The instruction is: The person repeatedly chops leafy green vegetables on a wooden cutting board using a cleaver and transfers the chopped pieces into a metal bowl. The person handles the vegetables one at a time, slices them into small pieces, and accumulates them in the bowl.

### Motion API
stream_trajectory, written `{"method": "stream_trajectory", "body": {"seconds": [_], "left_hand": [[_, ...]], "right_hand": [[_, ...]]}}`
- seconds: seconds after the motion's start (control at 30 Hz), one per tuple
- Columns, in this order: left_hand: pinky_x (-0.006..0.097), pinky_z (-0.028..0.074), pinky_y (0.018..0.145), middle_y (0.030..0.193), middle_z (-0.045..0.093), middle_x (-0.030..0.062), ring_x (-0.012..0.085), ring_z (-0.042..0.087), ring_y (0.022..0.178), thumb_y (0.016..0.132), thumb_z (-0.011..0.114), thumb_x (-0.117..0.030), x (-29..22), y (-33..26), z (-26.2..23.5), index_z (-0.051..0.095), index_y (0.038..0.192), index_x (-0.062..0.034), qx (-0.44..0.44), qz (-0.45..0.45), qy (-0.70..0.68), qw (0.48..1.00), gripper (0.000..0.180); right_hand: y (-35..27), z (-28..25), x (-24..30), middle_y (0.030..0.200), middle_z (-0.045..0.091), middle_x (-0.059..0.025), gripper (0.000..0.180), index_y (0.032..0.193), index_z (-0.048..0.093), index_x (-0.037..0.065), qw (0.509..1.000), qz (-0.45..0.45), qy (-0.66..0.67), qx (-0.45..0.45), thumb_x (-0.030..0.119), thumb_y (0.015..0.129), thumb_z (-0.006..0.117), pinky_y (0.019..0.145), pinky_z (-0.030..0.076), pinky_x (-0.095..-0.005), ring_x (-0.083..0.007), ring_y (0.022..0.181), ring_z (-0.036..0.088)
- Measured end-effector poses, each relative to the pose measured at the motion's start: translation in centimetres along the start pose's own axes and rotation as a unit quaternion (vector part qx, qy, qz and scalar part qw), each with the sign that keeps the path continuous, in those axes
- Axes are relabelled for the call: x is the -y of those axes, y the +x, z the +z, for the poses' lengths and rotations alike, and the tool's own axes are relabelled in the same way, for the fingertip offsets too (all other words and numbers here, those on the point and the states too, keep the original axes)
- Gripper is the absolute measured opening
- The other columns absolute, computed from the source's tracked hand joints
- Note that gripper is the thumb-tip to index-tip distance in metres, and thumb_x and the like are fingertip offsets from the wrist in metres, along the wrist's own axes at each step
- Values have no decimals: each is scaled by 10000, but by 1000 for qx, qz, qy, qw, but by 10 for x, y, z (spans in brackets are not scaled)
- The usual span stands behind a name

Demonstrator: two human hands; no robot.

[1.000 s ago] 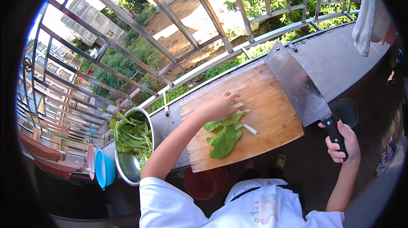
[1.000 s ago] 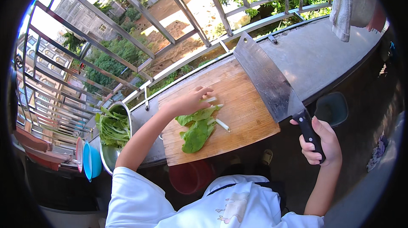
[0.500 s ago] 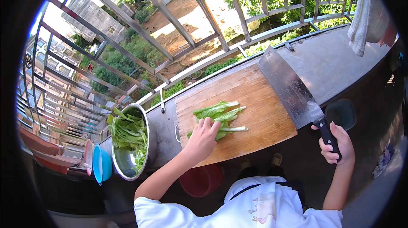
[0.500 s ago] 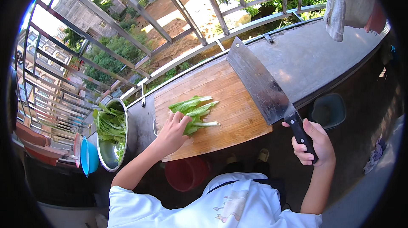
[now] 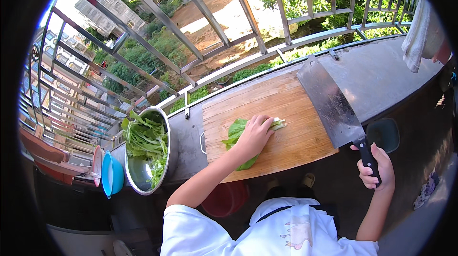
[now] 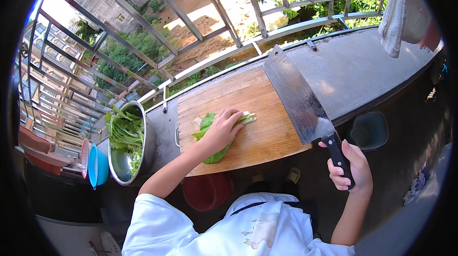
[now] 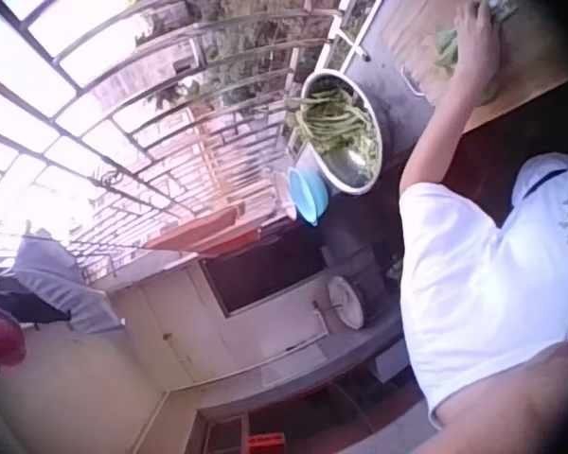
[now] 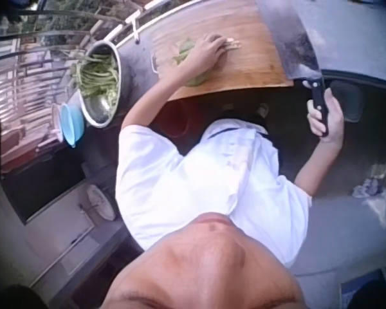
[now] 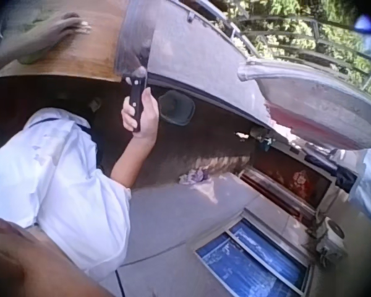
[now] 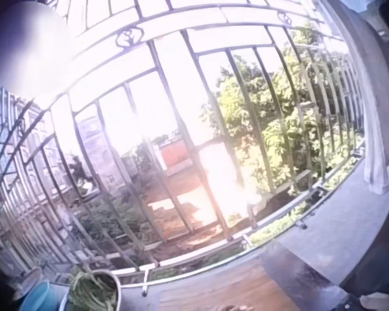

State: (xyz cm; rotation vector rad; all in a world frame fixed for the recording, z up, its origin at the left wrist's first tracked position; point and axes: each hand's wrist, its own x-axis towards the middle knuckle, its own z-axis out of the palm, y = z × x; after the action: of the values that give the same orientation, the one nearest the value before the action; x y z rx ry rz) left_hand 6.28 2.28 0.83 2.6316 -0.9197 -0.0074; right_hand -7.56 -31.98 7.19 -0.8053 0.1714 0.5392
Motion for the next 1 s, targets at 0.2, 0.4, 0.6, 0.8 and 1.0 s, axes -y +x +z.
{"method": "stream_trajectory", "body": {"seconds": [0.2,0.4,0.6,0.8,1.0], "left_hand": [[403,385,956,1252,482,137,320,461,1145,816,645,-217,-8,-24,-49,527,1195,-49,-83,4,-21,996,430],[347,447,853,1016,608,128,290,571,976,812,624,-87,90,-110,-150,630,986,-13,-162,-173,18,971,190],[373,495,740,862,649,166,304,630,804,789,626,-131,195,-204,-187,654,866,6,-45,-438,30,898,159],[390,516,672,757,656,172,310,645,697,747,689,-374,221,-198,-156,647,791,41,64,-620,2,782,419],[383,482,668,718,617,182,305,610,689,648,681,-228,220,-205,-182,572,706,44,16,-533,25,846,299]], "right_hand": [[11,-3,-8,511,396,-34,531,1275,414,24,999,8,35,-30,446,970,312,242,243,-225,-78,285,326],[22,0,-8,497,378,-15,548,1290,414,72,992,-2,68,-103,493,959,294,230,218,-219,-71,266,290],[33,11,-4,494,349,2,522,1321,361,133,975,-68,92,-191,497,966,244,197,211,-217,-72,248,266],[46,41,-12,498,344,1,519,1338,338,124,957,-118,96,-248,481,972,248,192,203,-213,-76,245,267],[51,52,-20,499,323,-3,529,1358,316,130,952,-145,100,-250,484,972,242,190,215,-214,-80,245,275]]}}
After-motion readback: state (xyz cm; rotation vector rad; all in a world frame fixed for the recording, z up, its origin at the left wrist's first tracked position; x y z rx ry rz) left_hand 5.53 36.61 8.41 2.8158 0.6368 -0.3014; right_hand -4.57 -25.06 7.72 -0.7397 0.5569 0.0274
